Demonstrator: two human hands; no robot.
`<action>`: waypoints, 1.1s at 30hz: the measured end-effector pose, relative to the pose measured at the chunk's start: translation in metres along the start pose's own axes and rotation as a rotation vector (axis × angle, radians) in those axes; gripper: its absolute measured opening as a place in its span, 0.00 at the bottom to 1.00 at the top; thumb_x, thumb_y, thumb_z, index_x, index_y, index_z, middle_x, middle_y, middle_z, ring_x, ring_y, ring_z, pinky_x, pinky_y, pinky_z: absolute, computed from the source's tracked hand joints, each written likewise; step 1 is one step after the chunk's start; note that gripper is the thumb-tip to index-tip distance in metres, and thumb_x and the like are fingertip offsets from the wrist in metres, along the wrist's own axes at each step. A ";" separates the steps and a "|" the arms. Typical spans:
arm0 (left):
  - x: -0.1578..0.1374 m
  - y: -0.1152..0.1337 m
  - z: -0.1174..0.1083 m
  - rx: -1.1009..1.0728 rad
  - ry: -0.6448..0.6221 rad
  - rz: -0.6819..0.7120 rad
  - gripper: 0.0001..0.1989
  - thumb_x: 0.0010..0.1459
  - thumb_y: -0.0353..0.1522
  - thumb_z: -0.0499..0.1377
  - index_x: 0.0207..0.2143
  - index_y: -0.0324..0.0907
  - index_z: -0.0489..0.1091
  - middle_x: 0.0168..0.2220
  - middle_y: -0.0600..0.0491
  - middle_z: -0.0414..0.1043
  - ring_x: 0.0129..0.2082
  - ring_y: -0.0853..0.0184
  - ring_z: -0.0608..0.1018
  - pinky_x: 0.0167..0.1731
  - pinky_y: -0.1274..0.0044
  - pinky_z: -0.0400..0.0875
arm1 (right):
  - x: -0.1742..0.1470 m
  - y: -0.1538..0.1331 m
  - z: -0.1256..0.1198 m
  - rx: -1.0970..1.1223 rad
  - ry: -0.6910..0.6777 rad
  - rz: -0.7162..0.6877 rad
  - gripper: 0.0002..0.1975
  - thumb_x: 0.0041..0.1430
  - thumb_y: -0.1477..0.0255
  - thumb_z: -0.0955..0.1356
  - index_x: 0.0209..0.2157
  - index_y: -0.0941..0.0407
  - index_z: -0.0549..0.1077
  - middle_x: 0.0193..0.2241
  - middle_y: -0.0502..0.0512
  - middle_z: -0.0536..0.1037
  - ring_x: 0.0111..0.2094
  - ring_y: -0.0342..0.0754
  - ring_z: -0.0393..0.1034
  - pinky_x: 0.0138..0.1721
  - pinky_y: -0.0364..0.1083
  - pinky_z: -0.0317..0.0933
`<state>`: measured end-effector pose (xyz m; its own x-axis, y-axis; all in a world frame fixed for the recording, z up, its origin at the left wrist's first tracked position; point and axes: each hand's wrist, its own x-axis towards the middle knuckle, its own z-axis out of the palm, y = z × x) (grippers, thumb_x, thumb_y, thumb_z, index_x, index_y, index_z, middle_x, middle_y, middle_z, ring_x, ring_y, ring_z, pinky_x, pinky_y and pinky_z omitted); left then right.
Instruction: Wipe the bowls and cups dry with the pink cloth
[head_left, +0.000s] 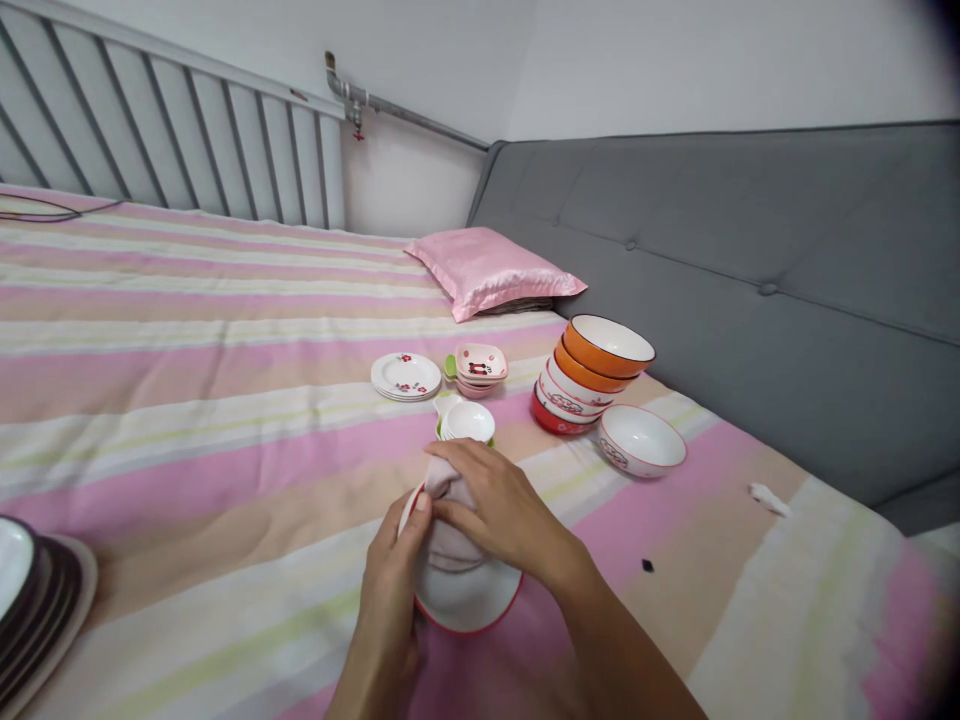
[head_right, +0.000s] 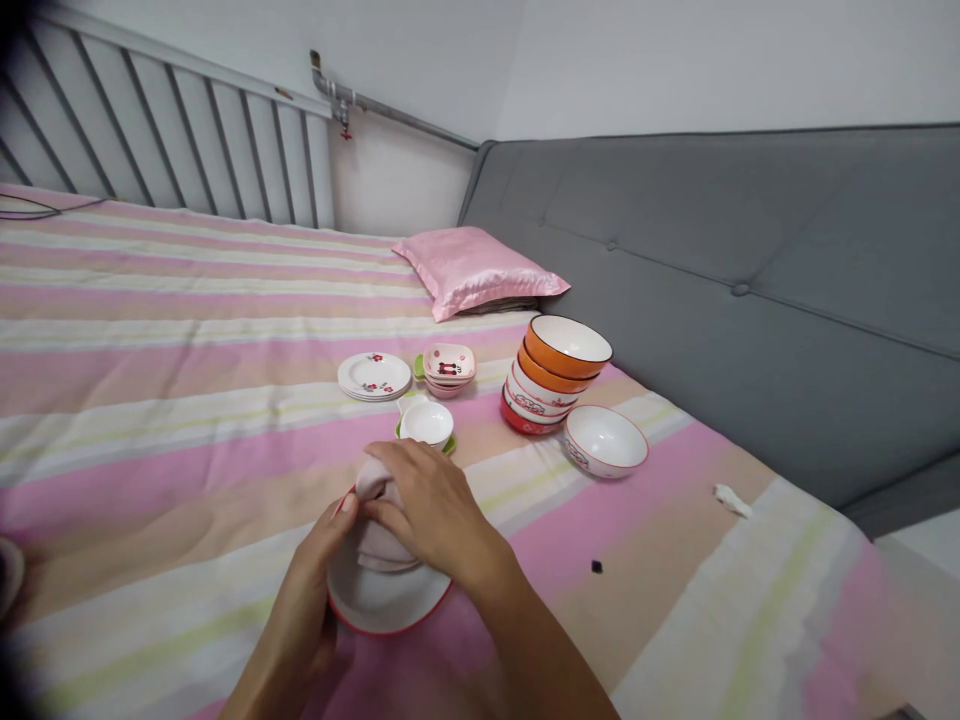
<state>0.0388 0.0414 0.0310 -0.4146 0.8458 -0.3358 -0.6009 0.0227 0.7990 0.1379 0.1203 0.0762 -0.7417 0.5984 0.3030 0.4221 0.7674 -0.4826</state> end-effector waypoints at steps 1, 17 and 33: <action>0.000 0.000 0.000 0.020 -0.003 0.030 0.28 0.49 0.45 0.64 0.50 0.40 0.70 0.49 0.46 0.74 0.53 0.53 0.71 0.52 0.66 0.63 | 0.000 0.001 -0.001 -0.006 0.011 0.014 0.21 0.58 0.68 0.69 0.54 0.53 0.65 0.50 0.55 0.72 0.51 0.51 0.66 0.49 0.49 0.61; -0.011 0.009 0.002 0.093 0.066 0.359 0.26 0.49 0.45 0.63 0.47 0.39 0.73 0.48 0.46 0.74 0.51 0.52 0.72 0.51 0.68 0.65 | 0.005 0.005 0.003 0.152 0.265 0.193 0.09 0.53 0.76 0.67 0.38 0.51 0.71 0.36 0.47 0.78 0.38 0.47 0.71 0.39 0.43 0.59; -0.015 0.004 -0.009 0.092 0.431 0.604 0.28 0.53 0.47 0.58 0.53 0.43 0.67 0.52 0.49 0.69 0.54 0.50 0.69 0.49 0.68 0.66 | 0.004 0.002 0.035 0.657 0.162 0.436 0.16 0.53 0.65 0.69 0.43 0.54 0.73 0.39 0.53 0.79 0.40 0.52 0.73 0.41 0.49 0.66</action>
<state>0.0362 0.0245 0.0350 -0.8969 0.4416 0.0242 -0.1317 -0.3190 0.9386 0.1173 0.1159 0.0476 -0.4748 0.8775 0.0675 0.2254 0.1954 -0.9545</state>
